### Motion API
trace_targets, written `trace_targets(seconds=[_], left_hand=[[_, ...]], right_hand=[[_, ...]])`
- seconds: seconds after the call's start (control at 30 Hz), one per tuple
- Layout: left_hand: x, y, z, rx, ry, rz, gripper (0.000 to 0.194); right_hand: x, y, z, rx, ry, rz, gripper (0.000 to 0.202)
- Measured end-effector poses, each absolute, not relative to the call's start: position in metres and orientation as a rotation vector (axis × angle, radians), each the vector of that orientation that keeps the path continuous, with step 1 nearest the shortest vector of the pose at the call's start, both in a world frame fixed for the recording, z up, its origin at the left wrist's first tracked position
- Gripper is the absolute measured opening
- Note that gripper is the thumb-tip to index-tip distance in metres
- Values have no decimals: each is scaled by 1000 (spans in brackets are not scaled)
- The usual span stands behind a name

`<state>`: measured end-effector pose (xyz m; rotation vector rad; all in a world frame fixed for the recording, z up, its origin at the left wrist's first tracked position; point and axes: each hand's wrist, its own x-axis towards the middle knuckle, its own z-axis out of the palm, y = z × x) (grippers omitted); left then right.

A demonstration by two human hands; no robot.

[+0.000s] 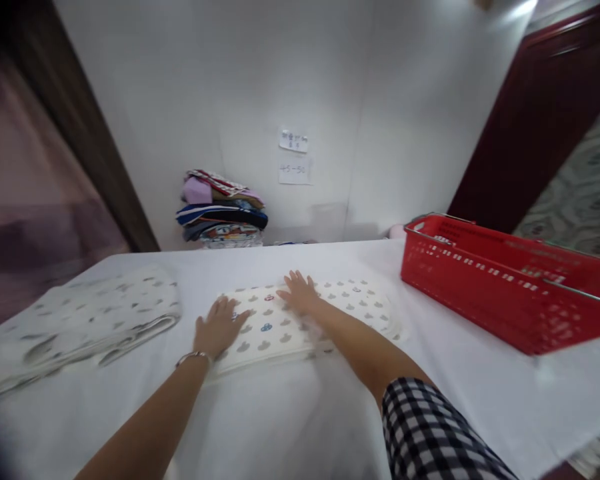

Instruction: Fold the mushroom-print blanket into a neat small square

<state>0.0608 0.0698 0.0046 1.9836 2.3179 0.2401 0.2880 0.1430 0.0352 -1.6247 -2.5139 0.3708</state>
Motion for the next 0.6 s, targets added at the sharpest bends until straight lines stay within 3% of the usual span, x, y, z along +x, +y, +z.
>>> trace_targets(seconds=[0.3,0.6], left_hand=[[61,71,8,1977,2306,238,73],[61,73,9,1983,2299,215,72]], right_hand=[[439,126,16,-2175,-2221,103,63],[453,129,5,-2211,-2191,224,62]])
